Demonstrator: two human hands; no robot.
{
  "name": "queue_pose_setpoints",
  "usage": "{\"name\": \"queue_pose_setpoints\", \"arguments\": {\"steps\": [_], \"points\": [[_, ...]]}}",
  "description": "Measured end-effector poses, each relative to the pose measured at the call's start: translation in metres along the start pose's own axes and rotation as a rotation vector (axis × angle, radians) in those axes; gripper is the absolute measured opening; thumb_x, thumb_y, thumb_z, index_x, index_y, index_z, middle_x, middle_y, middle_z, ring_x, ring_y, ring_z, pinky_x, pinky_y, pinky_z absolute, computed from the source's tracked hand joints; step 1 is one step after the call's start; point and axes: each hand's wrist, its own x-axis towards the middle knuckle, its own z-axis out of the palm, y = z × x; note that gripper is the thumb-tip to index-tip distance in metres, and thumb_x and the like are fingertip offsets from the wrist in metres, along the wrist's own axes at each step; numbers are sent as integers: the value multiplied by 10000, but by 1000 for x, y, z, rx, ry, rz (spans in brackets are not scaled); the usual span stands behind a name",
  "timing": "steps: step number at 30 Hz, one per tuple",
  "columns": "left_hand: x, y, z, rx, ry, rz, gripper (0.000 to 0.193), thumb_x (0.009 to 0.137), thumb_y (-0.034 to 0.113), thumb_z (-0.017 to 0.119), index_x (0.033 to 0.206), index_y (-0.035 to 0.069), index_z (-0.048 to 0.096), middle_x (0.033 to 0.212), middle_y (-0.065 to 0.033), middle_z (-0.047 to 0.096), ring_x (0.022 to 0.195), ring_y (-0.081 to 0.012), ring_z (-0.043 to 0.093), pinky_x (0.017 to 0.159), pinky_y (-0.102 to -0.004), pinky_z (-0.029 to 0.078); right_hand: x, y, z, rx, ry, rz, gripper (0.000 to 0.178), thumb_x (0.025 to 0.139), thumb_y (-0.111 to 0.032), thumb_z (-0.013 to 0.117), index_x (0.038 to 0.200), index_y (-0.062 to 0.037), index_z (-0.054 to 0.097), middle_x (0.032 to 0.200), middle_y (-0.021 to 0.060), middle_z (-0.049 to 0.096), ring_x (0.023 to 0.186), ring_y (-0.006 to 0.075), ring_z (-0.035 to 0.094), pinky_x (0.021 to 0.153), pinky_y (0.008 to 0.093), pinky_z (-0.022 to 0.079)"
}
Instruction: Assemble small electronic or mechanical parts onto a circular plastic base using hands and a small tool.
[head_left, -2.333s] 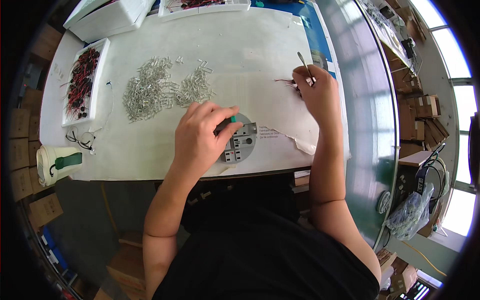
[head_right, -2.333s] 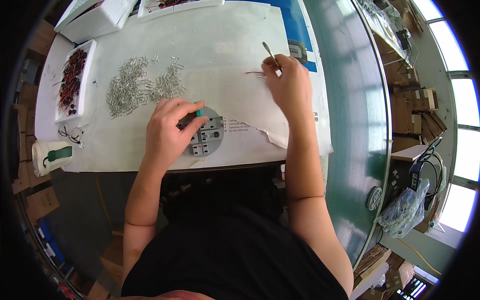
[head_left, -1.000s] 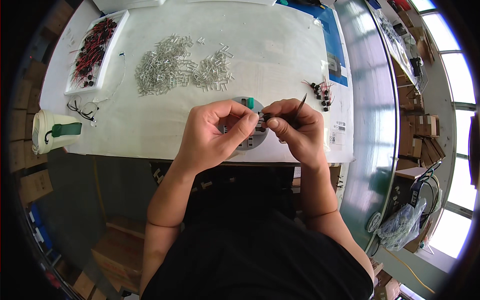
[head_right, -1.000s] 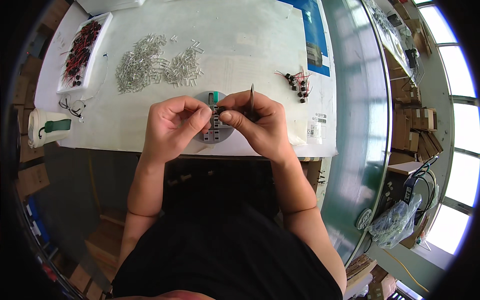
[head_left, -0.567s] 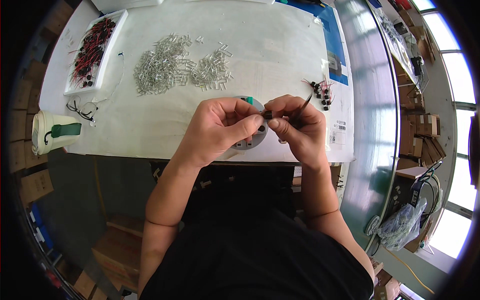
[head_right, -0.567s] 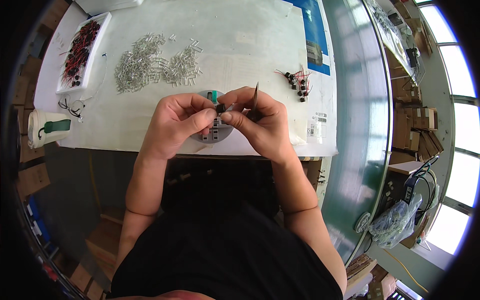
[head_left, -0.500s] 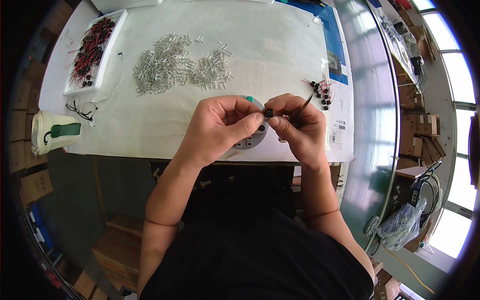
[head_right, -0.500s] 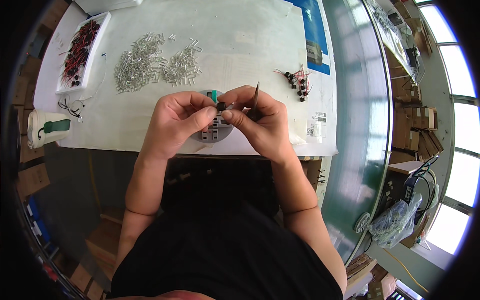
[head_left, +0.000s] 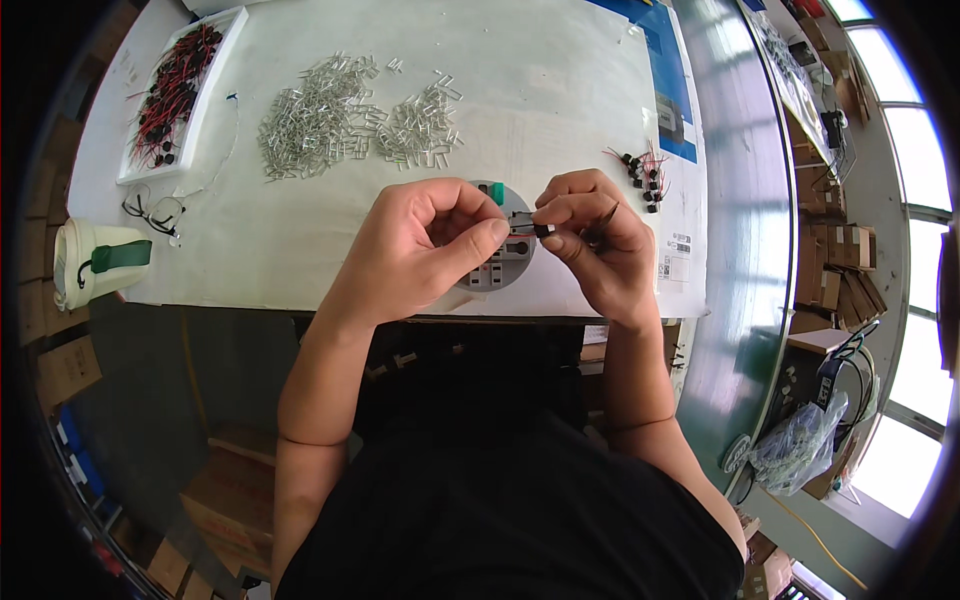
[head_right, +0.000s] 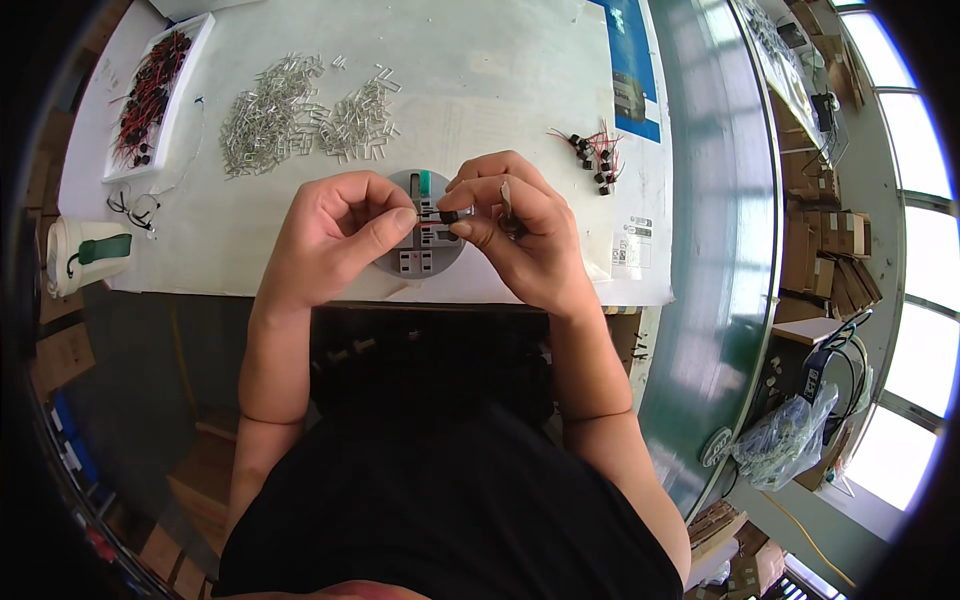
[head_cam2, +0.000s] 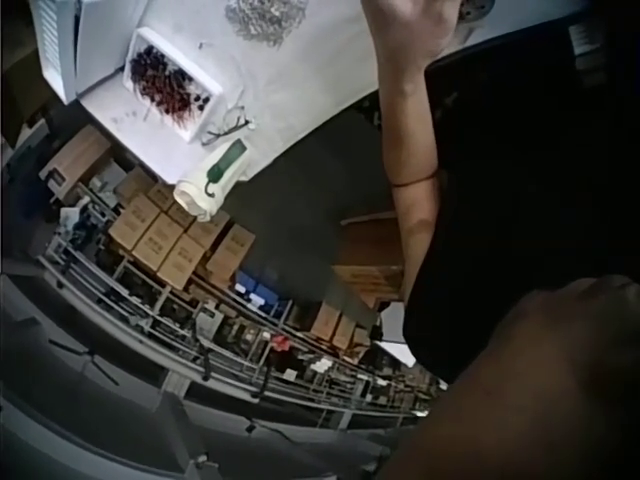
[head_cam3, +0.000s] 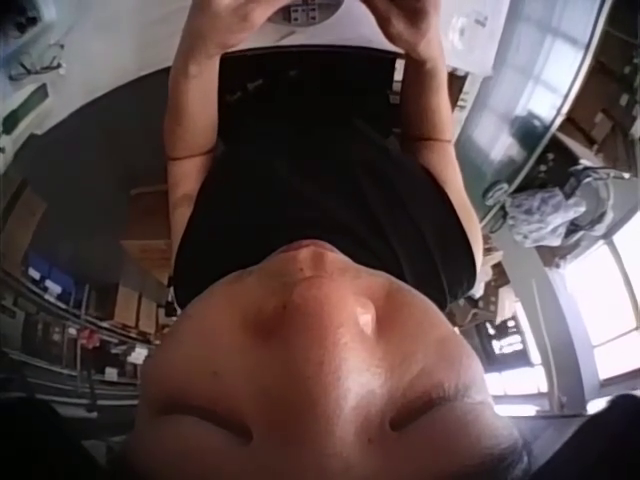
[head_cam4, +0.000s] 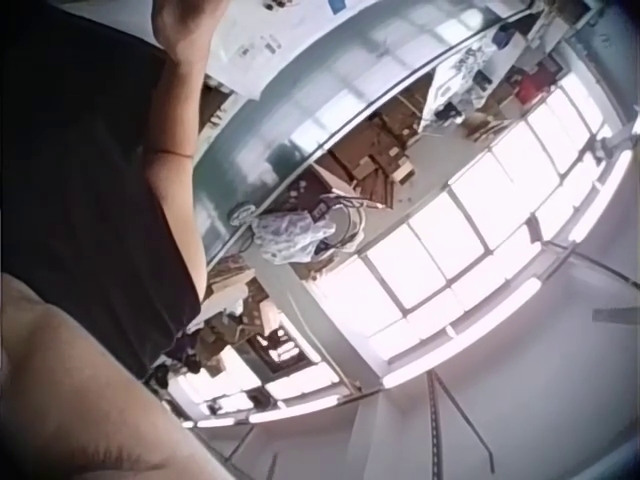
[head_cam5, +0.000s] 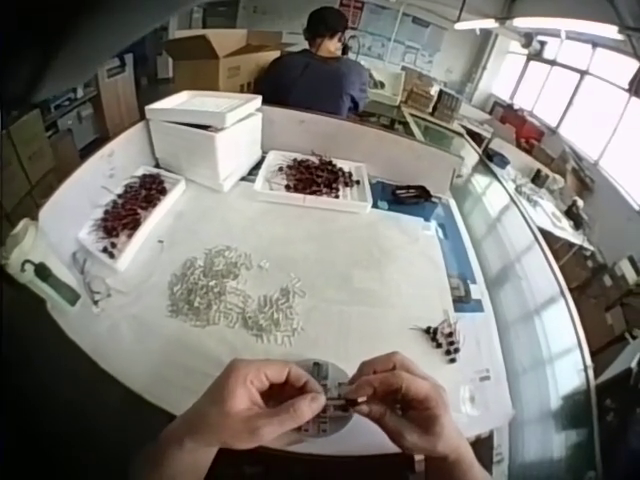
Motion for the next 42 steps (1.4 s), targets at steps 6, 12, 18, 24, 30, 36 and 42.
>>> {"name": "queue_pose_setpoints", "arguments": {"steps": [6, 12, 18, 24, 30, 36, 42], "points": [[-2, 2, 9, 191, 86, 194, 171, 934, 87, 810, 1058, 1, 731, 846, 1, 693, 723, -59, 628, 651, -225, 505, -2, 5, 5, 111, 40, 26, 180, 958, 72, 724, 1128, 43, 672, 1157, 132, 639, 977, 151, 638, 830, 267, 549], [0, -6, 22, 550, 236, 530, 269, 820, 22, 853, 1064, 62, 744, 917, -86, 707, 733, -231, 692, 688, -339, 585, -3, 1, 13, 221, 99, 96, 193, 961, 48, 738, 1141, 28, 673, 1117, 104, 668, 942, 129, 625, 803, 261, 537], [0, -7, 21, 736, 264, 661, 158, 866, 15, 823, 1005, 36, 751, 872, -70, 679, 724, -199, 669, 651, -317, 556, -9, 4, 10, 146, 100, 145, 195, 970, 51, 730, 1149, 45, 653, 1138, 125, 659, 927, 148, 624, 831, 288, 555], [-4, 4, 20, 472, 146, 327, 50, 911, 36, 786, 916, 10, 743, 887, -61, 667, 822, -190, 639, 750, -297, 525, -8, -3, 7, -10, 48, 75, 194, 937, 47, 759, 1113, 42, 679, 1149, 115, 667, 920, 142, 637, 821, 286, 557], [-9, -14, 9, 730, 197, 327, 115, 884, 110, 803, 889, 21, 731, 1101, -110, 648, 1118, -278, 561, 979, -372, 458, -6, -21, 10, -269, 65, 148, 233, 844, 55, 804, 1054, 5, 718, 1129, 115, 686, 900, 161, 694, 759, 287, 566], [-9, -27, 23, 948, 272, 361, 129, 837, 143, 814, 836, 41, 734, 1179, -136, 620, 1159, -353, 529, 1017, -455, 459, -10, -23, 20, -606, 12, 91, 211, 807, 22, 815, 991, -27, 725, 1104, 79, 698, 848, 239, 718, 664, 354, 567], [-11, -31, 19, 949, 232, 336, 354, 755, 163, 892, 1042, 73, 706, 1297, -134, 597, 1261, -387, 509, 1075, -469, 444, -5, -38, 28, -927, -83, 118, 165, 799, -30, 818, 944, -47, 742, 1074, 34, 704, 827, 294, 711, 653, 399, 564]]}}
